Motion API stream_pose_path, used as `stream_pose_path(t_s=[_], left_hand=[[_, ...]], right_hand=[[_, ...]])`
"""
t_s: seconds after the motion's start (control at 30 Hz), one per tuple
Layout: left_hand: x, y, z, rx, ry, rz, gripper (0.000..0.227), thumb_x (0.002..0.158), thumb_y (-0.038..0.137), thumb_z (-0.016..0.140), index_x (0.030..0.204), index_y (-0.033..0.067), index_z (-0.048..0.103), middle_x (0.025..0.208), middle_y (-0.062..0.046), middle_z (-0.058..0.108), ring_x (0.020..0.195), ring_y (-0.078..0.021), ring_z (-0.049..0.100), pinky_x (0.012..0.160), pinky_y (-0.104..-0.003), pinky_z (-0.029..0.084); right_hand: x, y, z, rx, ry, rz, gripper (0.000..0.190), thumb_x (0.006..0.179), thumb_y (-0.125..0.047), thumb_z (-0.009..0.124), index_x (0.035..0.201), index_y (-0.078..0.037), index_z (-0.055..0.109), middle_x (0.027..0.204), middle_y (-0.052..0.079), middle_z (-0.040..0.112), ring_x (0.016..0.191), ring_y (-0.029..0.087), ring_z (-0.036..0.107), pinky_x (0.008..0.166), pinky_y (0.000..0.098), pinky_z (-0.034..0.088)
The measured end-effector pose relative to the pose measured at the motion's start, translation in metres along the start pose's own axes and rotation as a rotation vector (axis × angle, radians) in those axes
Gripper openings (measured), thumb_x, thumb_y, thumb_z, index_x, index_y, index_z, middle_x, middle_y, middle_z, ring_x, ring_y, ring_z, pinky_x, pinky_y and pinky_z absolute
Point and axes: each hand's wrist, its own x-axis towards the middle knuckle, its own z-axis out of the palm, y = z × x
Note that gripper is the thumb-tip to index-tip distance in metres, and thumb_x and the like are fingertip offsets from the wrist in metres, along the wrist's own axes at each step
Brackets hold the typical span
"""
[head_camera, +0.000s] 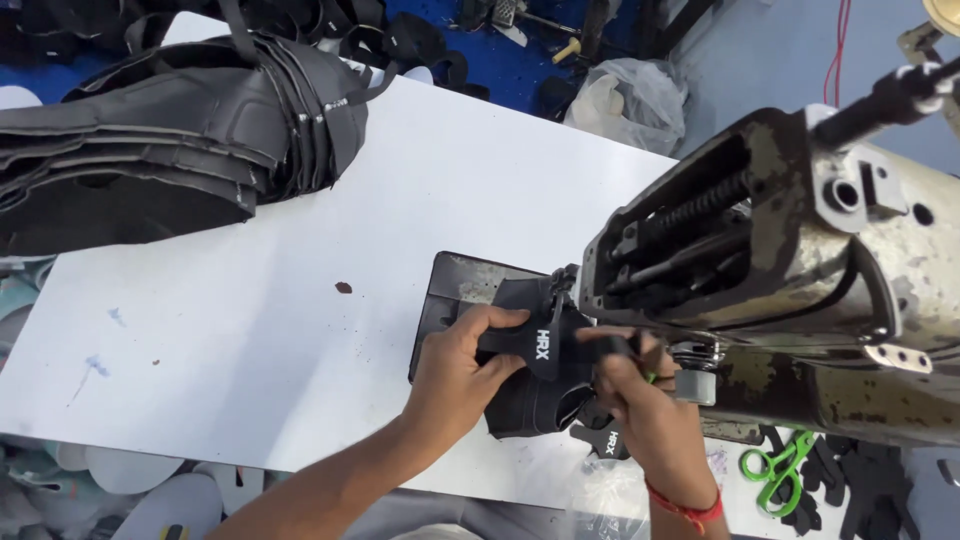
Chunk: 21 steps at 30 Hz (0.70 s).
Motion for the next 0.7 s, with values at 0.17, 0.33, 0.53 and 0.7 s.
stream_pose_path(t_s=[0.17,0.33,0.53,0.7], left_hand=[[0.0,-0.006,-0.002,0.04,0.003,0.116,0.028,0.087,0.005,0.075,0.112,-0.0001,0.066,0.113,-0.009,0.078,0.104,-0.0129,0.076,0.082,-0.025,0.061],[0.008,0.004,-0.006,-0.067,-0.023,-0.026,0.026,0.09,0.019,0.078,0.106,-0.0003,0.071,0.095,-0.009,0.078,0.087,-0.01,0.073,0.074,-0.025,0.057],[0.018,0.0,-0.014,-0.162,-0.129,-0.16,0.03,0.089,0.023,0.077,0.107,0.0002,0.071,0.091,-0.007,0.077,0.08,-0.0088,0.07,0.068,-0.024,0.055],[0.015,0.021,-0.024,-0.262,-0.233,-0.318,0.037,0.091,0.023,0.076,0.119,0.0008,0.066,0.097,-0.008,0.074,0.083,-0.0093,0.068,0.068,-0.025,0.054]], right_hand=[[0.0,-0.027,0.031,-0.582,0.02,-0.011,0.024,0.087,-0.015,0.077,0.106,-0.003,0.079,0.073,-0.005,0.061,0.064,0.003,0.047,0.054,0.0227,0.035],[-0.003,-0.03,0.039,-0.813,0.048,0.091,0.026,0.076,-0.018,0.086,0.095,-0.003,0.076,0.069,-0.001,0.056,0.061,0.007,0.045,0.052,0.025,0.033],[-0.006,-0.029,0.06,-1.066,0.094,-0.097,0.042,0.068,-0.029,0.091,0.084,-0.005,0.061,0.063,0.001,0.056,0.053,0.007,0.047,0.044,0.0273,0.039],[-0.004,-0.011,0.055,-1.097,0.223,-0.148,0.043,0.075,-0.03,0.089,0.077,-0.005,0.054,0.051,0.003,0.051,0.047,0.008,0.042,0.041,0.0277,0.037]])
